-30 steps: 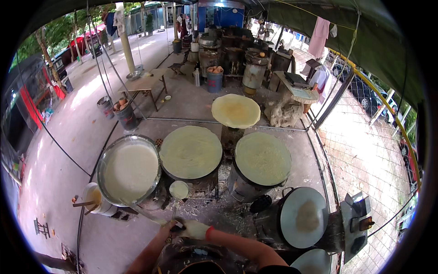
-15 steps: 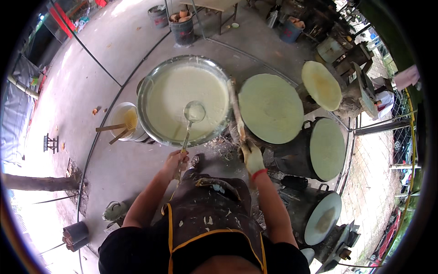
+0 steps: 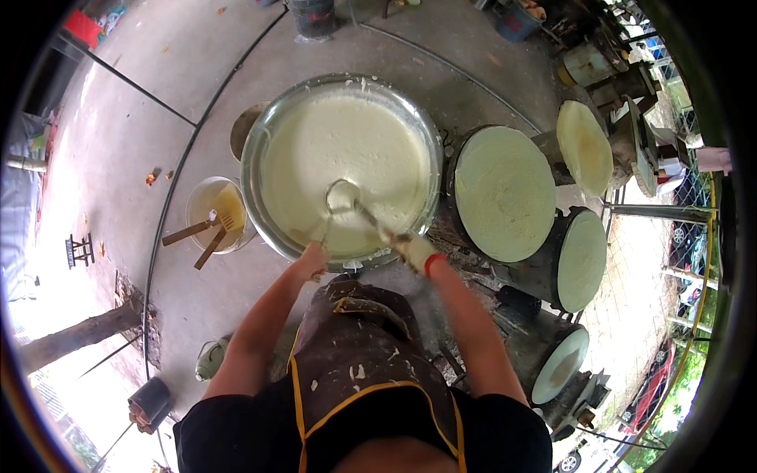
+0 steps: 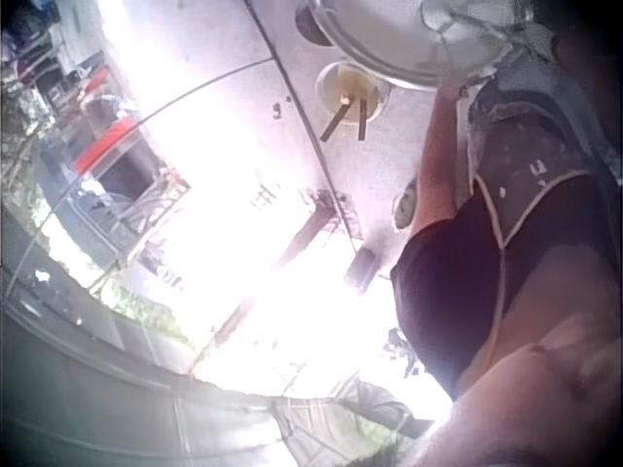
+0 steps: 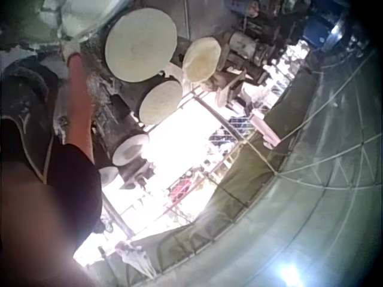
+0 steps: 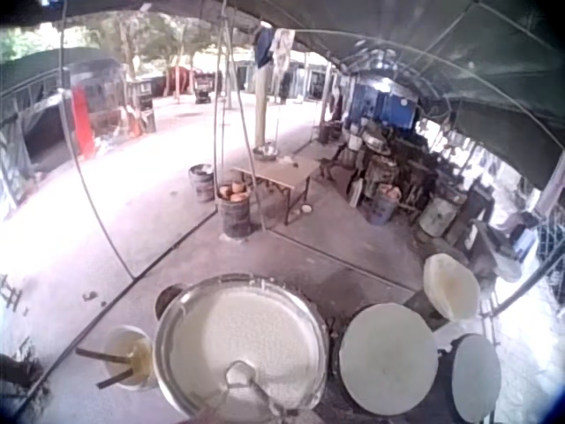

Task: The person pours batter onto multiple hot griddles, spreads it into thin circles, and flips the pancakes as they cook. They repeatedly scoop batter from a large metal bowl and manage several pancakes simultaneously across the cooking station.

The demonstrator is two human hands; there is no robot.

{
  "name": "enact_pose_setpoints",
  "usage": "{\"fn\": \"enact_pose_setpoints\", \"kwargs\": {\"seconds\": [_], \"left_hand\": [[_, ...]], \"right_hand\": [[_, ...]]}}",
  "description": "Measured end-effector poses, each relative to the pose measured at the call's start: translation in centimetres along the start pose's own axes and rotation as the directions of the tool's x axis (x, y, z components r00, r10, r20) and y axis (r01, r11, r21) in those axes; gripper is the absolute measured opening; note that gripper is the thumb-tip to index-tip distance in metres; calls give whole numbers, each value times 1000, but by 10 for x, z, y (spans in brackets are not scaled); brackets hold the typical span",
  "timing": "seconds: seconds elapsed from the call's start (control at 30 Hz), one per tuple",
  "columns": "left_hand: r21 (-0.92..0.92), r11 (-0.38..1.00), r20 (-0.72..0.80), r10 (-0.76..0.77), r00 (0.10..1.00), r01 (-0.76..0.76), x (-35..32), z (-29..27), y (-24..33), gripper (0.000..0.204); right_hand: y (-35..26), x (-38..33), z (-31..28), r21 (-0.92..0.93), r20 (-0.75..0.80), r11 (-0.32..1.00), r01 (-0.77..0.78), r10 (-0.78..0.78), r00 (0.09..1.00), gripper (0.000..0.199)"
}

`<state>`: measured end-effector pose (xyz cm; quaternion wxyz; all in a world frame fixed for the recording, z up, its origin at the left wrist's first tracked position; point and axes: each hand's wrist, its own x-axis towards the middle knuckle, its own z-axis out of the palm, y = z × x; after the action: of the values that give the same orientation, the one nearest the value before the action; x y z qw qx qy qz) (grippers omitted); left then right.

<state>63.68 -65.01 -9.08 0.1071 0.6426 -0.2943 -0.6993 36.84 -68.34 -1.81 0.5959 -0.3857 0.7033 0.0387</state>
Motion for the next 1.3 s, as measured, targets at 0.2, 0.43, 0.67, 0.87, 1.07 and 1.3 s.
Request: {"fn": "enact_pose_setpoints", "kwargs": {"seconds": [0.2, 0.43, 0.67, 0.87, 1.07, 1.3], "left_hand": [[-694, 665, 565, 266, 781, 276, -39, 15, 57, 30], [-625, 729, 420, 616, 667, -280, -156, 28, 216, 13], [-112, 791, 270, 607, 747, -602, -198, 56, 243, 12], [127, 961, 492, 153, 857, -245, -223, 184, 172, 10], [87, 818, 899, -310, 309, 568, -261, 368, 81, 22], [607, 749, 698, -662, 274, 265, -310, 569, -69, 19]], "right_hand": [[-7, -14, 40, 684, 269, 712, -159, -44, 962, 39], [-100, -143, -40, 888, -109, 331, 319, -523, 846, 34], [-33, -195, -69, 784, -485, 142, 604, -467, 740, 32], [129, -203, -38, 535, -780, 386, 752, -117, 615, 33], [389, -308, 41, 17, -957, 957, 290, -68, 281, 32], [600, -462, 224, 645, -734, 713, 274, 478, 482, 36]]}}
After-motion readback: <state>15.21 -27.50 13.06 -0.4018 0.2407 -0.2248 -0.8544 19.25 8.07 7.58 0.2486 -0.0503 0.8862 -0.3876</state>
